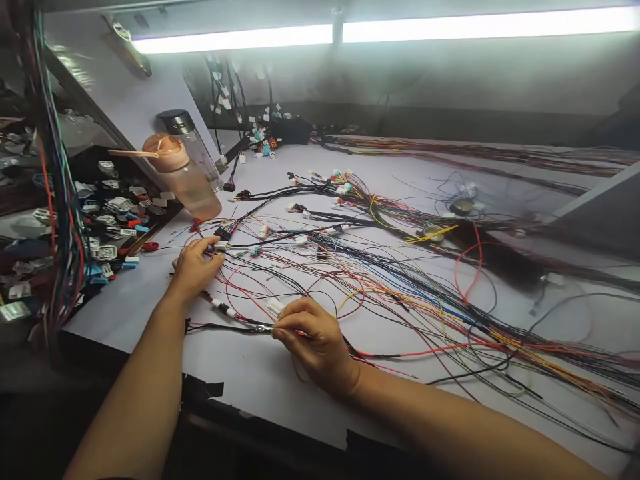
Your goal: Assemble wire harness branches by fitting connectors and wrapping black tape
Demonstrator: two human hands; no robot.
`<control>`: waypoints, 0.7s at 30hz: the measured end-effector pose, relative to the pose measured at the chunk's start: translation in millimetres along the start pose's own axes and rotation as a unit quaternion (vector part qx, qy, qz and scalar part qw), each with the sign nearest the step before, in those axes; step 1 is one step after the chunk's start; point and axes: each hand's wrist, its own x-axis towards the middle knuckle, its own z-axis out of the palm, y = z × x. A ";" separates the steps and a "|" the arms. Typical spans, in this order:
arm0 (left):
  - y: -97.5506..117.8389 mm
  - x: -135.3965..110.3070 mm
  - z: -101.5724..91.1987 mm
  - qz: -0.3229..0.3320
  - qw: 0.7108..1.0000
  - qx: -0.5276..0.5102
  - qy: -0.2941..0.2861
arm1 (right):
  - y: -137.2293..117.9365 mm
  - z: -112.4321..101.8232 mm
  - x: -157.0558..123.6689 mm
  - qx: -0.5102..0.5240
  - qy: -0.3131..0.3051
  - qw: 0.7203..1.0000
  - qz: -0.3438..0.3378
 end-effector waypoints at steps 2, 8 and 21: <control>-2.7 -2.7 1.0 0.038 0.999 0.021 -0.011 | 1.3 1.7 -0.1 -0.004 0.002 1.000 -0.004; -5.8 -8.1 -6.4 0.122 0.992 0.003 0.019 | 7.6 9.3 -2.4 -0.021 0.010 0.999 -0.036; -0.2 -9.9 -5.8 -0.033 0.893 -0.448 0.037 | 2.4 8.7 -8.0 -0.020 -0.027 0.994 -0.100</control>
